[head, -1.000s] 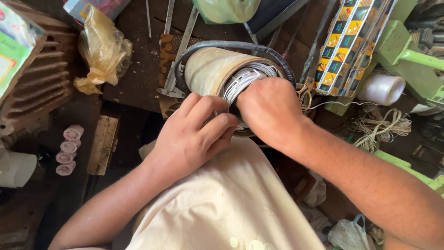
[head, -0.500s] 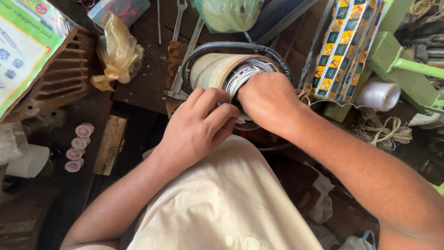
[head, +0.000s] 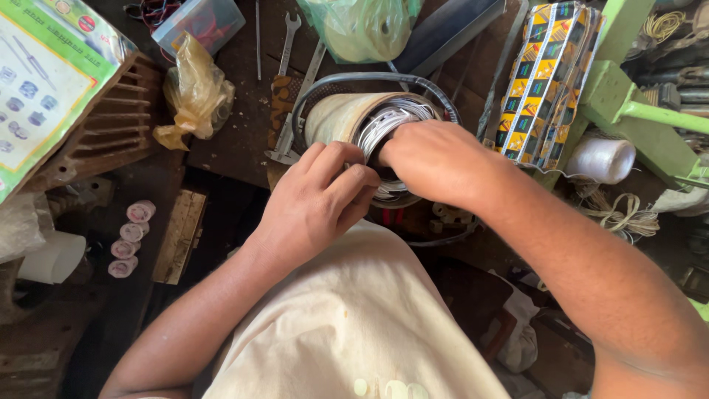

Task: The person winds white wire onto a cylindrical spool using both hands. They repeatedly pull wire from the spool, wrap it around the spool, and tuck it inside. The person uses a green-handled tool to press the wire into place and scissors to cut the wire.

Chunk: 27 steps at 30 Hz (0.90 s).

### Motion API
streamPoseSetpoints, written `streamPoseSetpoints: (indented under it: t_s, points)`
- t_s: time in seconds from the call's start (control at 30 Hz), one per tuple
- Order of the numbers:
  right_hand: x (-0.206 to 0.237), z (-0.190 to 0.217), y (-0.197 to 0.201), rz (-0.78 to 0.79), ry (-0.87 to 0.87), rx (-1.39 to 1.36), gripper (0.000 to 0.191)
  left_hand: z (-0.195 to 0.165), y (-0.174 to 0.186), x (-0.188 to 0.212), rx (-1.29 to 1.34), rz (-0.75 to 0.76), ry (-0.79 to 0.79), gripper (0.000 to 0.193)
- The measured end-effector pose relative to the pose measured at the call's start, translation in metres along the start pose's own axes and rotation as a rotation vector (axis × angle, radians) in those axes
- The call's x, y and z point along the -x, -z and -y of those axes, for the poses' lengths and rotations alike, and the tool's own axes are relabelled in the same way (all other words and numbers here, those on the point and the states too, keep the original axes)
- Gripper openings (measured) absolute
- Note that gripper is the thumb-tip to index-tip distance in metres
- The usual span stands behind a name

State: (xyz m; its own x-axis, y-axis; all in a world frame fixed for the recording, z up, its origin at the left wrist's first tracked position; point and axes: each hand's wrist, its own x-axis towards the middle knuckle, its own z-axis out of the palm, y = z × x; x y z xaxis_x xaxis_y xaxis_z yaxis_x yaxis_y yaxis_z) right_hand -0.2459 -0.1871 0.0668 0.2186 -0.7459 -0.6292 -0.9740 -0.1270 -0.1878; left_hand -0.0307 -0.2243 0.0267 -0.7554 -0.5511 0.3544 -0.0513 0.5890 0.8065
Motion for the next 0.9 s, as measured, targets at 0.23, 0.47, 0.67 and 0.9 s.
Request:
streamPoseSetpoints:
  t_s: [0.23,0.47,0.67,0.9]
  points:
    - [-0.002,0.003,-0.012,-0.128,-0.069,0.124,0.014,0.000,-0.003,0.000,0.013,-0.011,0.006,0.028]
    - [-0.007,0.003,-0.029,-0.210,-0.092,0.207,0.011,0.002,-0.002,0.000,0.013,0.002,0.011,0.029]
    - [-0.009,-0.001,-0.029,-0.184,-0.041,0.235,0.010,0.003,-0.003,0.001,0.021,0.007,0.019,0.030]
    - [-0.006,0.000,-0.017,-0.149,-0.021,0.175,0.011,0.003,-0.002,-0.001,0.020,0.019,0.020,0.031]
